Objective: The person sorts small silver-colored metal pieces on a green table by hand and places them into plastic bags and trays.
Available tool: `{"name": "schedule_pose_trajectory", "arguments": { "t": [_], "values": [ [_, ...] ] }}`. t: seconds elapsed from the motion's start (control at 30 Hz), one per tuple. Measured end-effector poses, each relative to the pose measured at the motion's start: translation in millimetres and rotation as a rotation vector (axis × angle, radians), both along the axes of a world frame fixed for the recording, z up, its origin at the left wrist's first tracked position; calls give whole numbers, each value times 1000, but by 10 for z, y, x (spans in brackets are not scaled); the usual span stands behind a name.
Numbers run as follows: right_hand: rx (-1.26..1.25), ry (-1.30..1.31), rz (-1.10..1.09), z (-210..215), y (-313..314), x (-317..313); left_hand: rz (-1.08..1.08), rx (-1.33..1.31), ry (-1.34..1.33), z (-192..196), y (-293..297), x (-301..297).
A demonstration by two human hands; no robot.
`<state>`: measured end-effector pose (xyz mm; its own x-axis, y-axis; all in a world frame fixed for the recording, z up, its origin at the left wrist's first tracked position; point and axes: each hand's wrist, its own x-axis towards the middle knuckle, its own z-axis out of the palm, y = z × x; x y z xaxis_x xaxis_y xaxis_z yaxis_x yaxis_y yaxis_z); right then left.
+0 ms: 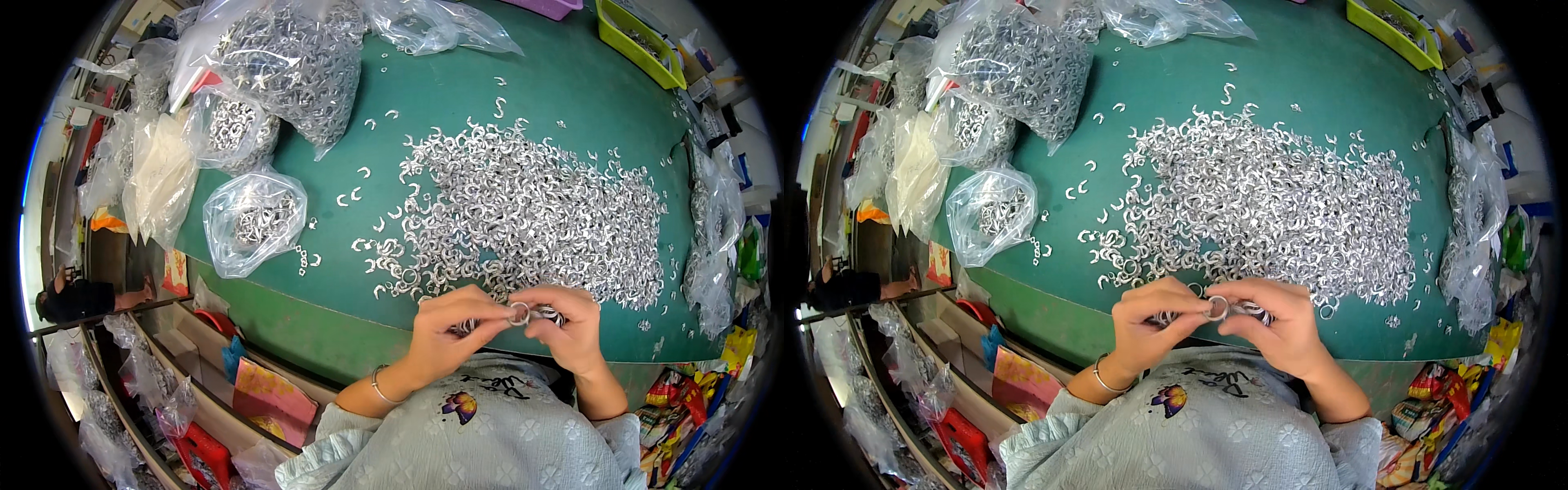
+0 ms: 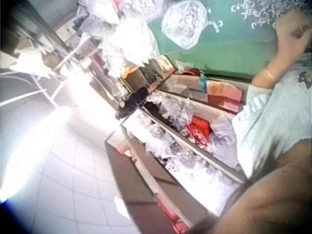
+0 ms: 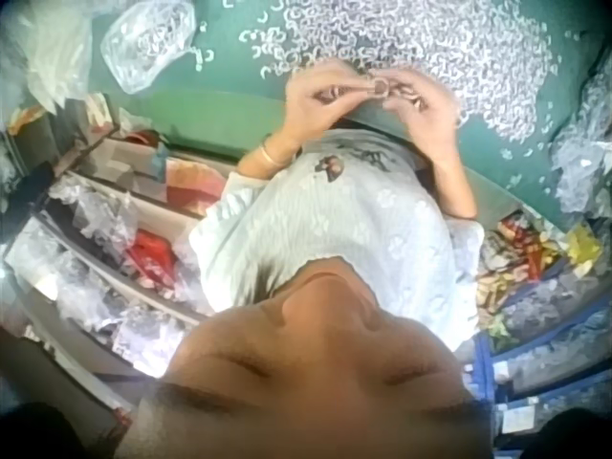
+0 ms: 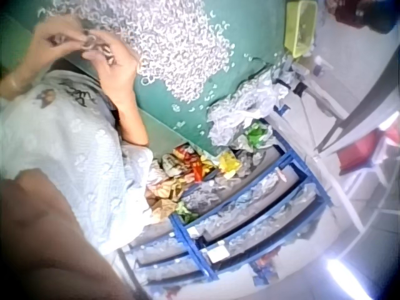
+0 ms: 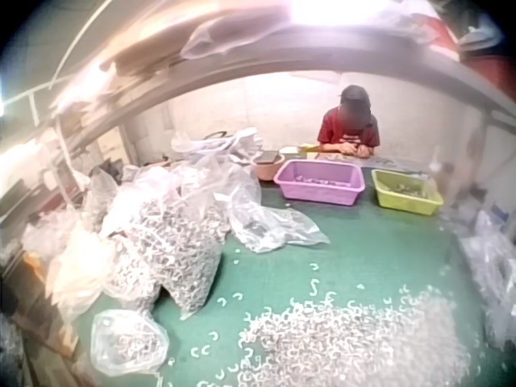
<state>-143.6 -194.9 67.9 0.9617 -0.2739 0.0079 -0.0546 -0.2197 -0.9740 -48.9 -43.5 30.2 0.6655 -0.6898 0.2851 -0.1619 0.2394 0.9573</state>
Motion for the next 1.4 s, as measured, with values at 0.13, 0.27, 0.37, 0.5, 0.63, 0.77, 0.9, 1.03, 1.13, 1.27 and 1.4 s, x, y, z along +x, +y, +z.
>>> {"name": "schedule_pose_trajectory", "arguments": {
  "t": [0.13,0.27,0.37,0.5,0.63,0.77,0.9,1.03,1.13,1.27,1.4],
  "values": [
    [467,279,30,41,-45,-51,40,27,-95,40,28,-67],
    [321,151,-72,-9,44,-1,136,153,137,88,13,-130],
    [-89,-77,-60,-79,63,14,73,155,318,37,33,-127],
    [-165,-135,-47,-86,102,32,23,173,438,56,24,-120],
    [-189,-81,-120,-78,149,27,12,181,433,80,25,-90],
    [-151,-130,-103,-130,129,0,19,186,302,76,30,-91],
    [-169,-145,-123,-125,140,-4,-10,191,570,145,31,-115],
    [-201,-215,-122,-132,149,7,-16,212,557,132,51,-120],
    [-185,-234,-141,-122,173,-5,-39,219,495,142,77,-114],
    [-240,-269,-164,-114,209,1,-35,234,489,182,101,-120],
    [-255,-224,-147,-69,197,37,59,227,240,160,62,-109]
  ]
}}
